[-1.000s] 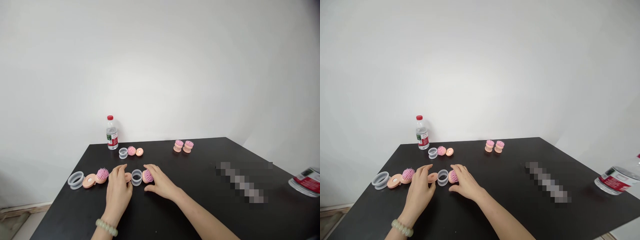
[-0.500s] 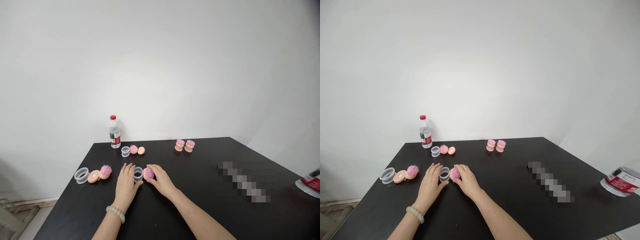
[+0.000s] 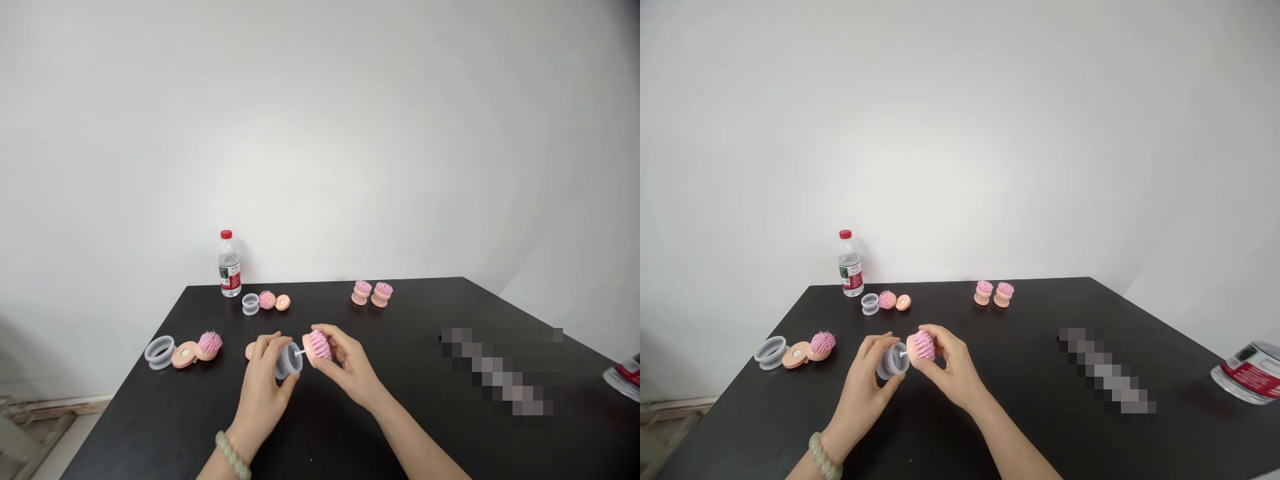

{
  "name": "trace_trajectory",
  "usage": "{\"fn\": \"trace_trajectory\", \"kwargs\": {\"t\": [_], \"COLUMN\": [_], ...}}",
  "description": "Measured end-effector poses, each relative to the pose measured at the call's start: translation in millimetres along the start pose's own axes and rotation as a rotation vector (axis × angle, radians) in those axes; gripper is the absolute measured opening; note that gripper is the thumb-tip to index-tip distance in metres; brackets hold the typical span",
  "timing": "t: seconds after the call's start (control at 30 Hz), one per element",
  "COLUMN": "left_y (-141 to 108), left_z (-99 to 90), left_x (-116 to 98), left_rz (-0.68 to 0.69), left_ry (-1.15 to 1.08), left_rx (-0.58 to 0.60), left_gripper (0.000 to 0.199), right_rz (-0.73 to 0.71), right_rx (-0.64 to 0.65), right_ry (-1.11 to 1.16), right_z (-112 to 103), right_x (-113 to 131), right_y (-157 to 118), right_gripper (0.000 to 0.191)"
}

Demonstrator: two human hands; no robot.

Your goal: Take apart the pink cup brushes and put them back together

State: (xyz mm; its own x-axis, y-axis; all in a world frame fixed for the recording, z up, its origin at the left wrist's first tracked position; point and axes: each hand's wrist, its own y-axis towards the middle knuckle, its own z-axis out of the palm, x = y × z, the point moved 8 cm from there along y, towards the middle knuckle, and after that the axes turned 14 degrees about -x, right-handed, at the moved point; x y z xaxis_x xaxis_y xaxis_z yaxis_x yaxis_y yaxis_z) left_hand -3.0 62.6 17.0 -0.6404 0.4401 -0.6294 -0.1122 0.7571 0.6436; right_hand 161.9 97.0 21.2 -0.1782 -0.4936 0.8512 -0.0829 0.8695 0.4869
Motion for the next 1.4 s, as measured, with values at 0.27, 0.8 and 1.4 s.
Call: {"fn": "trace_trajectory", "kwargs": {"t": [0.27, 0.8, 1.4], "left_y": [-6.6, -11.7, -20.4], "left_z": [0.5, 6.3, 21.3], "left_x": [-5.2, -8.1, -1.7], "left_rz": [-0.169, -0.212, -0.695], "left_ry": [-0.168, -0.395, -0.94], "left_rx": [0.009, 0.062, 0.128], "left_gripper": [0.038, 0.03, 0.044], "right_rz": [-0.113, -0.117, -0.182], "right_rx": [0.018, 0.064, 0.117], "right_ry": [-0.137, -0.056, -0.005], "right_z": [1.6, 3.0, 1.5], "right_x": [13.1, 12.3, 23.0], "right_y": [-6.3, -11.1, -12.1], "right_gripper": [0.04, 0.049, 0.053]}}
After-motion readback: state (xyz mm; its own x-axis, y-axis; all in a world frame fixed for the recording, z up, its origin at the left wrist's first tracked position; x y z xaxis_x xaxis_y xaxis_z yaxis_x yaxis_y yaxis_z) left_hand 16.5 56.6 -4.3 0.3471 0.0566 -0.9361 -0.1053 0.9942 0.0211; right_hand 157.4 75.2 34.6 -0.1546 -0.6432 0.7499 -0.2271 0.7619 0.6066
